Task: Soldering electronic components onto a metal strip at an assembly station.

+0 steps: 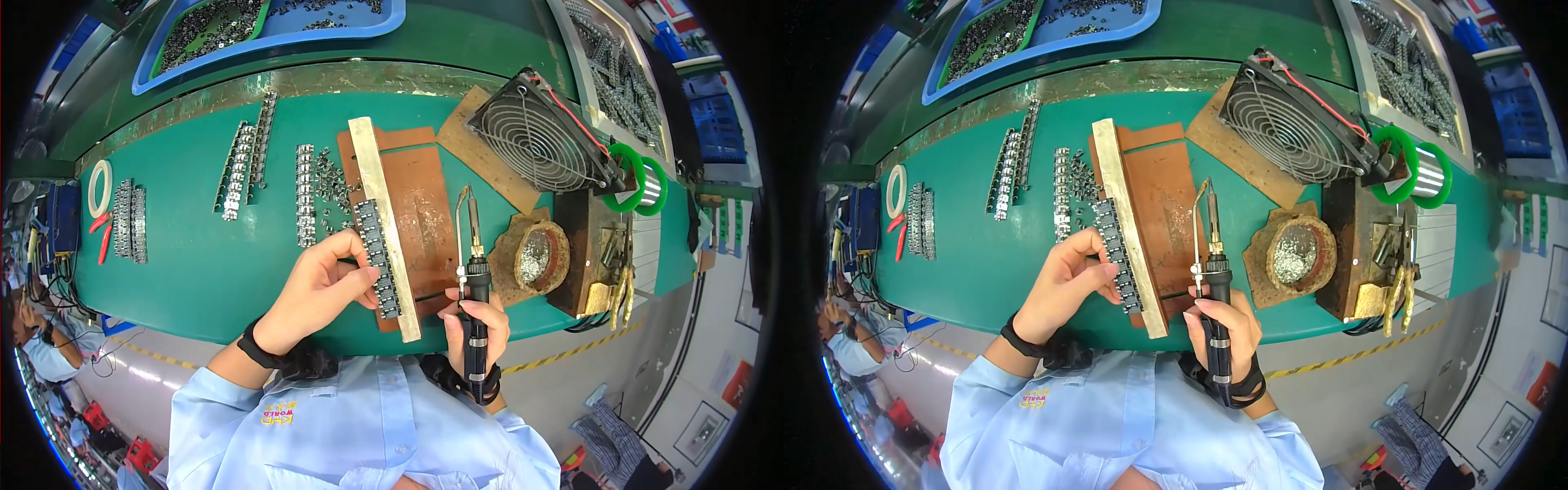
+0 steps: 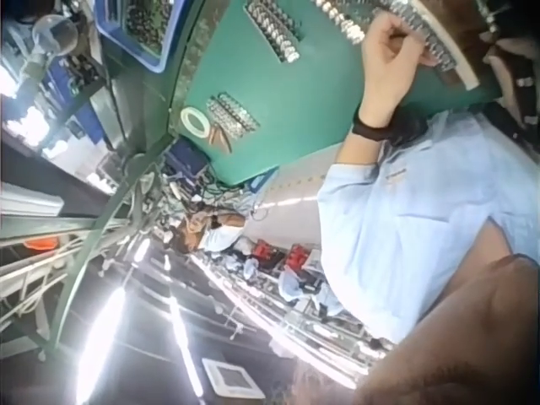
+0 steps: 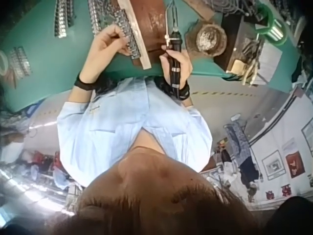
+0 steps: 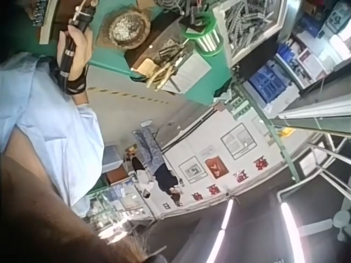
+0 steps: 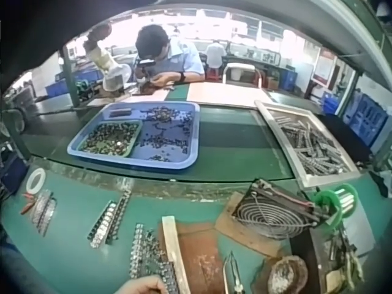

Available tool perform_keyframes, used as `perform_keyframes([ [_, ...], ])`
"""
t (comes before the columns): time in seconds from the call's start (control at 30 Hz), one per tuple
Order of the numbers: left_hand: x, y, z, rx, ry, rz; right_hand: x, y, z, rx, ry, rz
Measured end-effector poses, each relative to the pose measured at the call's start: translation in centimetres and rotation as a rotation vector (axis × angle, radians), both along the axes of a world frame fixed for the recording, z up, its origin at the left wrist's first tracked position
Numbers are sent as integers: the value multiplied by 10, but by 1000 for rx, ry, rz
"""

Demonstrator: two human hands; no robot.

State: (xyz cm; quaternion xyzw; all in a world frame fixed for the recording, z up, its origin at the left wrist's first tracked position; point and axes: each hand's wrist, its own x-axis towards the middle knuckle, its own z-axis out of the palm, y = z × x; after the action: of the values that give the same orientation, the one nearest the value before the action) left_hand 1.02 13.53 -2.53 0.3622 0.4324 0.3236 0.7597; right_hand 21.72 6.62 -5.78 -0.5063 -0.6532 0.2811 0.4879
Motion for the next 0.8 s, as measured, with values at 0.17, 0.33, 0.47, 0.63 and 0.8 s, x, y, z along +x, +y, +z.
perform_keyframes([
  [0.17,1,4,-9,-21,-12,2,1,6,-6,-7,-5,18],
  [0.33,2,6,-13,-21,-3,1,0,8,-11,-8,46,-18],
  [0.47,0,6,-15,-13,2,2,-1,7,-13,2,83,-16],
  [0.63,-4,4,-16,-20,-3,-16,-4,3,-12,-13,30,5],
  [0.8,-10,-5,-13,-10,21,-12,-11,-3,-5,-5,20,41],
])
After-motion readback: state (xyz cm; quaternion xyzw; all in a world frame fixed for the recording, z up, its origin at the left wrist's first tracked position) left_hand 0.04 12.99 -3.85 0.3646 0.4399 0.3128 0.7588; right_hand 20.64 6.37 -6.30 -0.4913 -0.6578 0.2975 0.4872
